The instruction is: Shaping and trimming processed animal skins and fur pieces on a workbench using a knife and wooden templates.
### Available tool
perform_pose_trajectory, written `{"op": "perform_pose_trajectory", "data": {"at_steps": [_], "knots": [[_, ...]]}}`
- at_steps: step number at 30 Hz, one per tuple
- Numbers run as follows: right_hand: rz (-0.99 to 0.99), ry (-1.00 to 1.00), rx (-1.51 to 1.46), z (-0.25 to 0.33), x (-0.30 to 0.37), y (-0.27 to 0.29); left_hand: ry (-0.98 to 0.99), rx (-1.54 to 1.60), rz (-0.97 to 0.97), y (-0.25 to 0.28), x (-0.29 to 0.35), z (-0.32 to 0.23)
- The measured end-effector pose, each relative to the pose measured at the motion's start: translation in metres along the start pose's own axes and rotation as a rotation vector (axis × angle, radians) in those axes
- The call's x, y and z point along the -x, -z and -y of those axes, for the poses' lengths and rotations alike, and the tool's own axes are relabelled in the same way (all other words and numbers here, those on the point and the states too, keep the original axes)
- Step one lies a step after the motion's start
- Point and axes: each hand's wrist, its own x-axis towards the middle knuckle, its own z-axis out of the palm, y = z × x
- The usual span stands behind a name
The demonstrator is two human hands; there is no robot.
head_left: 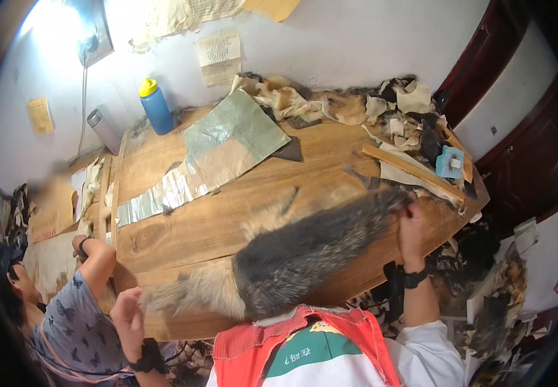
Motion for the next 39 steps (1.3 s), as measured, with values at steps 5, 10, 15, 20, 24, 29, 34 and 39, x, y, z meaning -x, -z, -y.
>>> {"op": "perform_pose_trajectory", "data": {"at_steps": [5, 10, 15, 20, 24, 29, 34, 39], "knots": [[-0.264, 0.308, 0.365, 0.068, -0.060, 0.007, 0.122, 0.376, 0.036, 0.022, -0.017, -0.046], [0.021, 0.064, 0.240, 0.019, -0.118, -0.006, 0.286, 0.608, 0.162, -0.001, -0.046, -0.018], [0.115, -0.029, 0.359, -0.036, -0.099, -0.003, 0.442, 0.478, 0.117, -0.036, -0.056, 0.073], [0.223, -0.198, 0.649, -0.111, -0.041, 0.026, 0.664, 0.751, -0.043, -0.043, -0.040, 0.112], [0.205, -0.395, 0.567, -0.116, 0.009, 0.015, 0.502, 0.292, 0.018, -0.031, -0.030, 0.139], [0.251, -0.389, 0.470, -0.097, 0.015, 0.008, 0.518, 0.494, 0.090, -0.043, -0.023, 0.091], [0.344, -0.054, 0.364, -0.014, 0.012, -0.040, 0.324, 0.605, 0.025, -0.050, -0.032, 0.052], [0.630, 0.323, 0.276, 0.040, 0.038, -0.097, 0.291, 0.582, -0.058, -0.068, -0.034, 0.042]]}}
